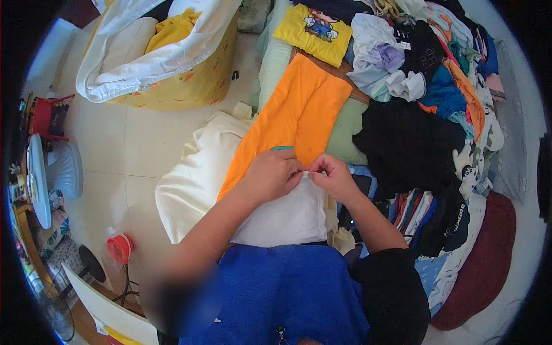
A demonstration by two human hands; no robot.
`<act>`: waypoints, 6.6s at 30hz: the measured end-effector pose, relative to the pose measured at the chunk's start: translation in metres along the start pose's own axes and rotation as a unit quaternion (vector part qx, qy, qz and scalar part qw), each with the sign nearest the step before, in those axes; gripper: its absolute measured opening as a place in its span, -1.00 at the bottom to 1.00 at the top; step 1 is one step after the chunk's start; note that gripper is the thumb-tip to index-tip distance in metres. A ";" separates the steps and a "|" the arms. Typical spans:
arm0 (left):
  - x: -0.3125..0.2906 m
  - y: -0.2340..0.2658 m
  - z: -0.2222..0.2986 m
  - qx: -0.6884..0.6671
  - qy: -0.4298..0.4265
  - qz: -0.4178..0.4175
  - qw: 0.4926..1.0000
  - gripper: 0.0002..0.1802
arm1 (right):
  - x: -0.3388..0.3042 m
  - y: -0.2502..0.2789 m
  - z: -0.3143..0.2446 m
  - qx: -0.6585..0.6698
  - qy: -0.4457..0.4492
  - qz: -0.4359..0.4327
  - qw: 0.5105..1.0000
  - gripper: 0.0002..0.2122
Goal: Folding various items of clothing, including a yellow t-shirt and an orange jersey, on a bed.
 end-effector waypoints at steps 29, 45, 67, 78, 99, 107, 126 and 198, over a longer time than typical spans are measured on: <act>-0.290 0.208 -0.125 0.193 0.296 0.646 0.677 -0.58 | -0.030 -0.009 0.005 0.165 -0.206 -0.117 0.957 -0.64; -0.221 0.037 -0.010 -0.462 0.379 0.158 0.786 -0.10 | -0.075 -0.008 -0.005 -0.044 -0.208 -0.281 0.936 -0.77; -0.156 0.007 0.023 -0.306 0.352 0.149 0.872 -0.78 | -0.008 -0.023 -0.108 0.229 0.033 -0.093 0.968 -0.66; -0.144 0.026 0.033 -0.285 0.349 0.210 0.867 -0.50 | 0.007 0.000 -0.063 -0.230 0.093 0.086 0.965 -0.76; -0.112 0.016 0.046 0.205 0.128 0.134 0.961 -0.36 | 0.029 -0.008 -0.003 -0.015 -0.041 -0.104 0.994 -0.87; -0.043 0.057 0.022 0.159 0.098 0.135 0.973 -0.71 | 0.025 -0.007 0.000 0.075 -0.036 -0.136 0.987 -0.82; -0.078 0.035 0.045 0.203 0.038 0.152 0.966 -0.43 | 0.000 -0.001 -0.057 -0.319 0.111 0.066 0.939 -0.74; -0.081 0.086 -0.002 -0.292 0.128 -0.076 0.945 -0.45 | -0.076 -0.037 -0.035 -0.228 0.339 -0.047 0.911 -0.24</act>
Point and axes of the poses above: each hand's wrist, its own x-axis towards the middle knuckle, its own y-axis out of the back of the hand, z = x × y, the point moved 4 cm from there along x, towards the middle knuckle, and after that the axes turned 15 degrees about -x, right-handed, at the moved point
